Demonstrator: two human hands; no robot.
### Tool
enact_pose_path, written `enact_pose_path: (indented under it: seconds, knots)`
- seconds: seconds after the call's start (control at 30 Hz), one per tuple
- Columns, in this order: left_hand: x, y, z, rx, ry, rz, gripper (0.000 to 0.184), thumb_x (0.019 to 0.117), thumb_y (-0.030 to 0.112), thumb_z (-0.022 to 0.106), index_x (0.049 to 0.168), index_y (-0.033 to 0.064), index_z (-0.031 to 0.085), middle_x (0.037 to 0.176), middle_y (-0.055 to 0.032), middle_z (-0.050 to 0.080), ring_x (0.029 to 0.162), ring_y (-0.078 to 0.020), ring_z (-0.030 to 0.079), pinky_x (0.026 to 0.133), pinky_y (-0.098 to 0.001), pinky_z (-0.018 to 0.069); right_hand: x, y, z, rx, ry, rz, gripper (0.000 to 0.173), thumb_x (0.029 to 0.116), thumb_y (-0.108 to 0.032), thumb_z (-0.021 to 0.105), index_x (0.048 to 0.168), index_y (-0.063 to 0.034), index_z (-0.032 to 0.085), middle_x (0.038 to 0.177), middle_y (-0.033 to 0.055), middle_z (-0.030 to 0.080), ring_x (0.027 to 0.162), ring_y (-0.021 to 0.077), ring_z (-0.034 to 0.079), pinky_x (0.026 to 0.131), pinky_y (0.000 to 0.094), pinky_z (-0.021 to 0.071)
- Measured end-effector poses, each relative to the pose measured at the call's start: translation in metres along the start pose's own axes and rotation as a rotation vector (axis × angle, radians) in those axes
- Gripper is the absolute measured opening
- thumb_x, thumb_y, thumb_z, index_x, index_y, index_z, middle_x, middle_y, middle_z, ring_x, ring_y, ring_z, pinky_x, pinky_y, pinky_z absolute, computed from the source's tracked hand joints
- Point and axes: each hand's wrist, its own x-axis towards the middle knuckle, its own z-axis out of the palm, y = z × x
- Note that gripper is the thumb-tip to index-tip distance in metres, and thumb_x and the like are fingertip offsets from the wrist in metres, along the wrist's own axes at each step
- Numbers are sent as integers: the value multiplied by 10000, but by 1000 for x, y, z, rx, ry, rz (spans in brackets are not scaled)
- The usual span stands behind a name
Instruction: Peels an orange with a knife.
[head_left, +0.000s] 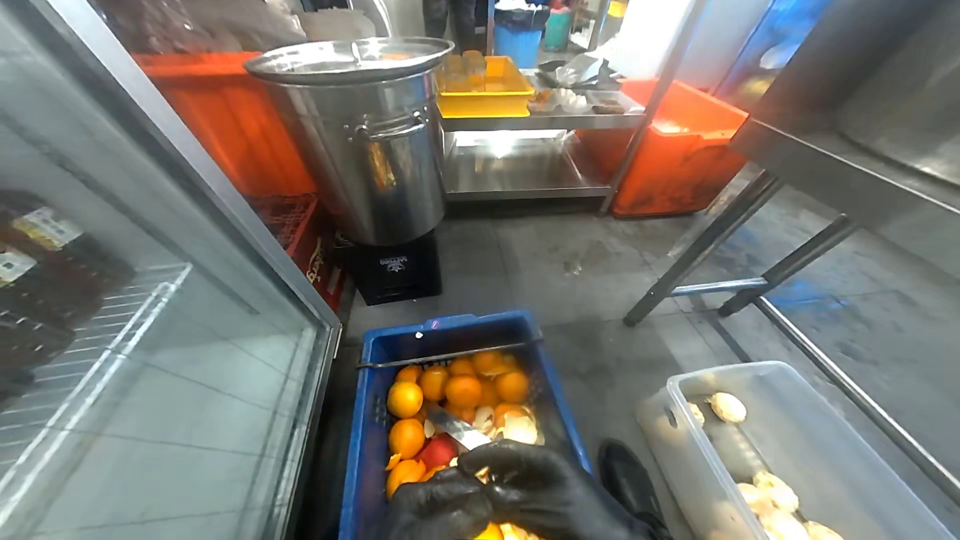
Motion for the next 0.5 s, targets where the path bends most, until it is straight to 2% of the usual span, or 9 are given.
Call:
enact_pose_path:
  seconds: [0.07, 0.1, 0.13, 0.17, 0.23, 0.3, 0.37, 0.43, 0.5]
  knots:
    - [-2, 5, -2, -11, 23, -13, 206, 902, -32, 611, 892, 66, 793, 889, 29, 773, 843, -37, 715, 812, -248, 594, -2, -2, 4, 46, -20, -42, 288, 953, -58, 680, 1231, 14, 700, 1181, 36, 712, 978, 17, 654, 880, 199, 546]
    - [-3, 8, -3, -15, 23, -16, 209, 896, -32, 606, 892, 72, 788, 892, 34, 774, 846, -28, 713, 812, -243, 594, -4, 1, 5, 117, -34, -82, 277, 961, -1, 639, 1229, 41, 697, 1250, 68, 701, 1074, 54, 660, 955, 226, 543]
    - [-4, 9, -3, -22, 21, -26, 216, 893, -43, 594, 903, 70, 779, 903, 37, 774, 859, -24, 714, 823, -241, 596, -7, 4, 9, 190, -15, -112, 263, 949, 65, 591, 1183, 61, 712, 1255, 86, 705, 1136, 83, 660, 1009, 249, 537]
    - [-4, 9, -2, -26, 24, -43, 218, 904, -50, 587, 914, 67, 771, 905, 42, 773, 864, -20, 713, 828, -237, 593, -9, 6, 13, 246, 29, -130, 259, 930, 107, 550, 1104, 62, 736, 1200, 73, 729, 1128, 81, 666, 1010, 255, 536]
    - [-3, 11, 6, -34, 62, -68, 191, 946, -45, 586, 935, 55, 748, 891, 56, 764, 857, -4, 705, 840, -218, 587, -11, 7, 19, 252, 139, -108, 246, 920, 113, 531, 984, 12, 746, 1039, -16, 754, 1009, 8, 678, 936, 213, 550]
    - [1, 8, 11, -23, 118, -76, 175, 965, -7, 591, 942, 55, 753, 883, 72, 757, 840, 21, 692, 835, -195, 576, -7, 6, 20, 240, 231, -74, 228, 932, 100, 552, 991, 35, 763, 1035, 17, 762, 978, 25, 690, 911, 209, 565]
    - [7, -1, 12, -6, 234, -112, 187, 1003, 52, 553, 942, 31, 729, 869, 28, 734, 813, -14, 679, 791, -218, 572, 0, 2, 22, 176, 372, 36, 149, 933, 51, 621, 973, 20, 761, 932, 13, 764, 856, 27, 698, 805, 200, 582]
    - [11, -16, 10, -33, 344, -55, 263, 1062, 116, 477, 1053, -2, 712, 980, -40, 732, 918, -84, 691, 857, -274, 579, 3, 1, 17, 35, 377, 169, 127, 939, -86, 698, 1033, -29, 762, 938, 8, 757, 818, 36, 692, 751, 215, 578]
    - [16, -30, 5, -54, 369, 79, 367, 1086, 122, 354, 1203, -57, 653, 1174, -125, 689, 1094, -162, 653, 983, -340, 536, 2, 7, 17, -17, 292, 251, 286, 945, -144, 674, 1196, -13, 713, 1067, 72, 738, 887, 104, 698, 776, 290, 587]
